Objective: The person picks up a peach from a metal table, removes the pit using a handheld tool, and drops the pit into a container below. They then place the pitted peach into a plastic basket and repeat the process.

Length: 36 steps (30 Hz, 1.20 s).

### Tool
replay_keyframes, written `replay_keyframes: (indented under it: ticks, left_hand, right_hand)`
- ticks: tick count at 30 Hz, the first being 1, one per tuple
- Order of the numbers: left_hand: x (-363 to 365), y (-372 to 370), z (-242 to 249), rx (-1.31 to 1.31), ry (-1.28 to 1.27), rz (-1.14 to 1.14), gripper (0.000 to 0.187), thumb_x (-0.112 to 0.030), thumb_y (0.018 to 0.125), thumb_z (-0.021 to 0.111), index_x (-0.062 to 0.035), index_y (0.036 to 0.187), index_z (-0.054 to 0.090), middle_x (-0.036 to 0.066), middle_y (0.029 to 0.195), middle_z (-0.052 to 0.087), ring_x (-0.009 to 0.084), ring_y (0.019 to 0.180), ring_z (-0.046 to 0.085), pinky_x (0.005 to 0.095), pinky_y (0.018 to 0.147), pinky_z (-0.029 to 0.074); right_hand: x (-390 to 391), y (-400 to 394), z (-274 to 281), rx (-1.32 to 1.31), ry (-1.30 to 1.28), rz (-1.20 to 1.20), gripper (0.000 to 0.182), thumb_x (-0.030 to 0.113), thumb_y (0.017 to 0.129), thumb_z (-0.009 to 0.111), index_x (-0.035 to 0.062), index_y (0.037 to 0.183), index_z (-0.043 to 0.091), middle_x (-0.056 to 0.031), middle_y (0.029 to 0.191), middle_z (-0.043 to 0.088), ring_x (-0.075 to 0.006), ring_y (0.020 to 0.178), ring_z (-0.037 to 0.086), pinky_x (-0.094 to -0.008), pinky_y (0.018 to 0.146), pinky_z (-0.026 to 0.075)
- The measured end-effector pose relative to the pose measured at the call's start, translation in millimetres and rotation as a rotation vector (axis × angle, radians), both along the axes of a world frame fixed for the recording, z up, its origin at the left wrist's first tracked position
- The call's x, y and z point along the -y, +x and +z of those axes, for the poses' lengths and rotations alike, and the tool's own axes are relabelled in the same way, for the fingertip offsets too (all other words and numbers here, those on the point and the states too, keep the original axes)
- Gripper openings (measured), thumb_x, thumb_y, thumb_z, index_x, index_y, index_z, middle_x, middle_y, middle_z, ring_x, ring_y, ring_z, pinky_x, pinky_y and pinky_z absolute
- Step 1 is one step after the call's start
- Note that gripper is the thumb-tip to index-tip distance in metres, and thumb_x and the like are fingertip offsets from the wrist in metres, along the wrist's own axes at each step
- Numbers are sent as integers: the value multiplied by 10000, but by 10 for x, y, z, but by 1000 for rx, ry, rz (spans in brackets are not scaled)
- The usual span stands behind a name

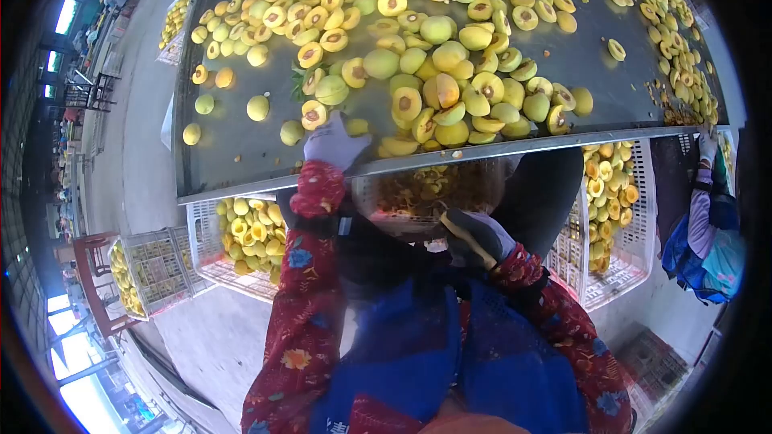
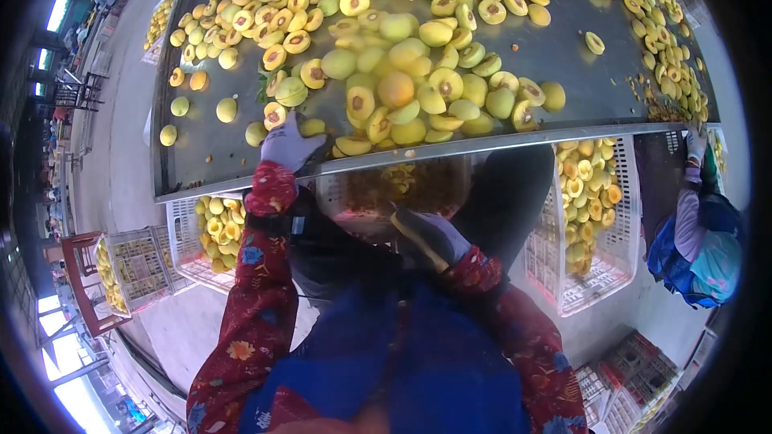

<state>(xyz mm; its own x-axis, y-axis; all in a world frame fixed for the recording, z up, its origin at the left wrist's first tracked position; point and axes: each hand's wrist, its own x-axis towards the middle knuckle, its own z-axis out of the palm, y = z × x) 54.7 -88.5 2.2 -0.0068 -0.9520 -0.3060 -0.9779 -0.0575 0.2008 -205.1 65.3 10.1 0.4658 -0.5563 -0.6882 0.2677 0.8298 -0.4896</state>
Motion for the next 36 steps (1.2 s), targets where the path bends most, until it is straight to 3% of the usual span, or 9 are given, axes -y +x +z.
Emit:
replay_keyframes:
  ticks: [3, 6, 9, 13, 16, 25, 27, 30, 36]
  left_hand:
    - [-222, 96, -15, -1223, 94, 374, 476, -286, 863, 555, 6, 1228, 464, 134, 1080, 607, 212, 920, 624, 321, 779, 505]
    - [-647, 114, -58, -1432, 85, 260, 400, -216, 901, 515, 9, 1229, 473, 134, 1121, 586, 233, 1022, 568, 369, 875, 464]
    - [-814, -185, 135, -1920, 301, 278, 412, -208, 927, 487, 15, 1269, 433, 135, 1155, 565, 226, 1029, 574, 342, 869, 484]
    - [-1034, -565, 329, -2074, 312, 809, 478, -328, 957, 444, 12, 1290, 401, 137, 1134, 564, 215, 964, 602, 295, 764, 528]
    - [-1222, -491, -2, -1545, 56, 340, 536, -450, 958, 388, -4, 1252, 426, 113, 1068, 581, 186, 919, 596, 282, 768, 508]
    - [-1323, -767, -2, -1622, -81, 528, 368, -277, 994, 366, -3, 1213, 476, 86, 1088, 570, 154, 958, 561, 282, 824, 473]
    - [-1346, -840, -18, -1522, -173, 582, 332, -228, 978, 388, 6, 1199, 470, 98, 1040, 580, 156, 904, 562, 272, 787, 465]
    - [-1369, -888, 7, -1250, -312, 409, 307, -183, 954, 374, 16, 1166, 474, 113, 989, 592, 156, 867, 566, 271, 760, 453]
    - [-1184, -646, -166, -1788, 259, 610, 359, -228, 955, 439, 2, 1230, 460, 89, 1069, 573, 184, 942, 559, 300, 795, 483]
  right_hand:
    - [53, -22, 173, 16, -122, 14, 295, 321, 936, 495, 36, 943, 569, -19, 622, 499, -86, 442, 421, -228, 459, 377]
    - [66, 96, 132, -232, -623, 68, 218, 225, 915, 516, 16, 947, 570, -77, 798, 571, -128, 612, 521, -257, 527, 411]
    - [128, 116, 238, -1150, -1889, 266, 242, 121, 822, 564, 2, 1034, 566, -210, 973, 570, -237, 653, 550, -310, 550, 436]
    - [106, 205, 274, -1249, -1910, 325, 308, 98, 773, 571, -10, 1061, 567, -298, 1024, 526, -300, 627, 537, -364, 536, 443]
    - [84, 261, 294, -1212, -1861, 355, 296, 95, 779, 560, -3, 1058, 568, -290, 992, 528, -305, 616, 539, -370, 510, 438]
    - [-26, 342, 106, -1165, -1809, 300, 323, 114, 802, 546, -25, 1093, 540, -287, 1013, 520, -338, 703, 558, -389, 584, 468]
    - [-37, 338, -86, -634, -1049, 338, 322, 114, 816, 539, -34, 1102, 531, -266, 1002, 527, -342, 733, 560, -395, 609, 468]
    - [-57, 331, -141, -510, -1043, 246, 313, 116, 837, 527, -42, 1106, 522, -231, 978, 532, -347, 745, 561, -403, 625, 466]
    - [14, 361, -151, -711, -972, 270, 236, 137, 895, 498, -26, 1064, 525, -195, 935, 559, -300, 764, 571, -383, 657, 461]
